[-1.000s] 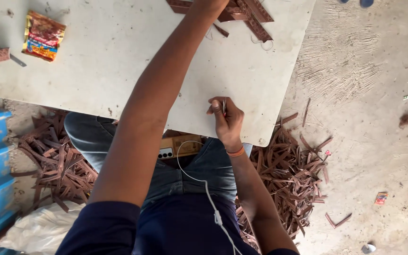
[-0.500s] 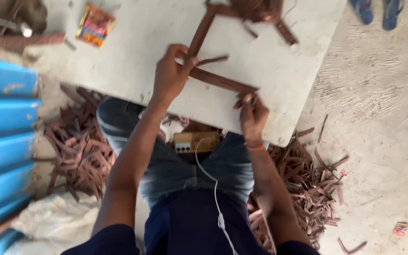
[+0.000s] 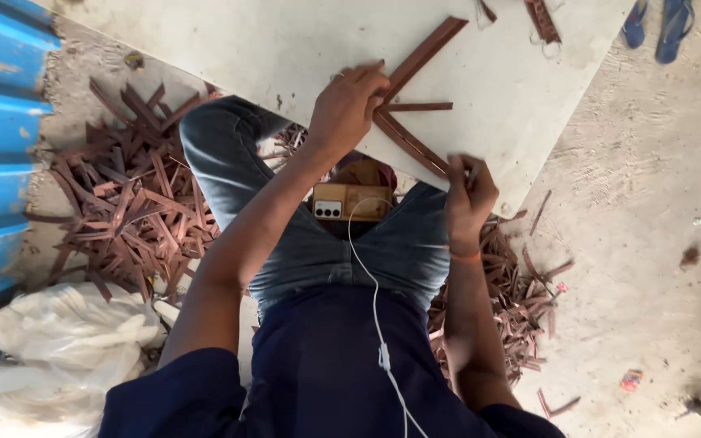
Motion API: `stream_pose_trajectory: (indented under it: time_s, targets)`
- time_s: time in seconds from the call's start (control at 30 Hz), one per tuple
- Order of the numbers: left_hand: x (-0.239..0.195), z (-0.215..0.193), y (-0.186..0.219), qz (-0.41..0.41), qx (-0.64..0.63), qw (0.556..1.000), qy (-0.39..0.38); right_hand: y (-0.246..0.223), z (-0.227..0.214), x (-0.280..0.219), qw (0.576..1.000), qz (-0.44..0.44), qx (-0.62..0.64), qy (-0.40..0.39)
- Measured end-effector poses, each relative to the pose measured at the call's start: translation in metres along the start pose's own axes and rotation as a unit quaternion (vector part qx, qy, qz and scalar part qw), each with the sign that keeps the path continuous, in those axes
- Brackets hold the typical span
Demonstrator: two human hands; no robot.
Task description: The person cuts narrow strips of brown material using hand-held snips in a shoe manufacturing environment.
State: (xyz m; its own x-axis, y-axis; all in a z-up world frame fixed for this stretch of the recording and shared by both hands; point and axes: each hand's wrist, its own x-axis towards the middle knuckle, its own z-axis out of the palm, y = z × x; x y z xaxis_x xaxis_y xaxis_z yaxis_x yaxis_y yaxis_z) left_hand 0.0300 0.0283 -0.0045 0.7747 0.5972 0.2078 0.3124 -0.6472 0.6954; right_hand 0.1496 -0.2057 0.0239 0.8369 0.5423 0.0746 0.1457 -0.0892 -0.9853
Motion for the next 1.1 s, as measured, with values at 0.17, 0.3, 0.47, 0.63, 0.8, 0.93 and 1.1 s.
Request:
stream_pose_trajectory:
  time_s: [0.17, 0.3, 0.47, 0.63, 0.8, 0.93, 1.1]
  targets:
    - [-0.018, 0.03, -0.012, 0.067, -0.011, 0.994, 0.088, -0.025, 0.014, 0.039, 0.947, -0.204, -0.241, -0.063]
    - [-0.029, 0.043, -0.017, 0.046, -0.004, 0.998, 0.052, -0.022, 0.031, 0.066, 0.908, -0.262, -0.31, -0.103]
    - [-0.034, 0.055, -0.009, 0.078, 0.106, 0.985, 0.114, -0.018, 0.03, 0.084, 0.883, -0.203, -0.391, -0.16]
    - [-0.04, 0.072, -0.002, 0.084, 0.192, 0.972, 0.103, -0.031, 0.033, 0.079, 0.955, 0.027, -0.127, -0.266]
    - [-0.024, 0.037, 0.022, 0.054, 0.109, 0.985, 0.124, -0.032, 0.064, 0.057, 0.952, 0.101, 0.023, -0.288]
    - [-0.02, 0.02, 0.012, -0.032, -0.077, 0.992, 0.097, -0.037, 0.065, 0.048, 0.97, 0.06, -0.056, -0.231]
    - [-0.009, 0.027, 0.003, -0.021, -0.081, 0.995, 0.055, -0.025, 0.047, 0.051, 0.938, -0.119, -0.238, -0.222]
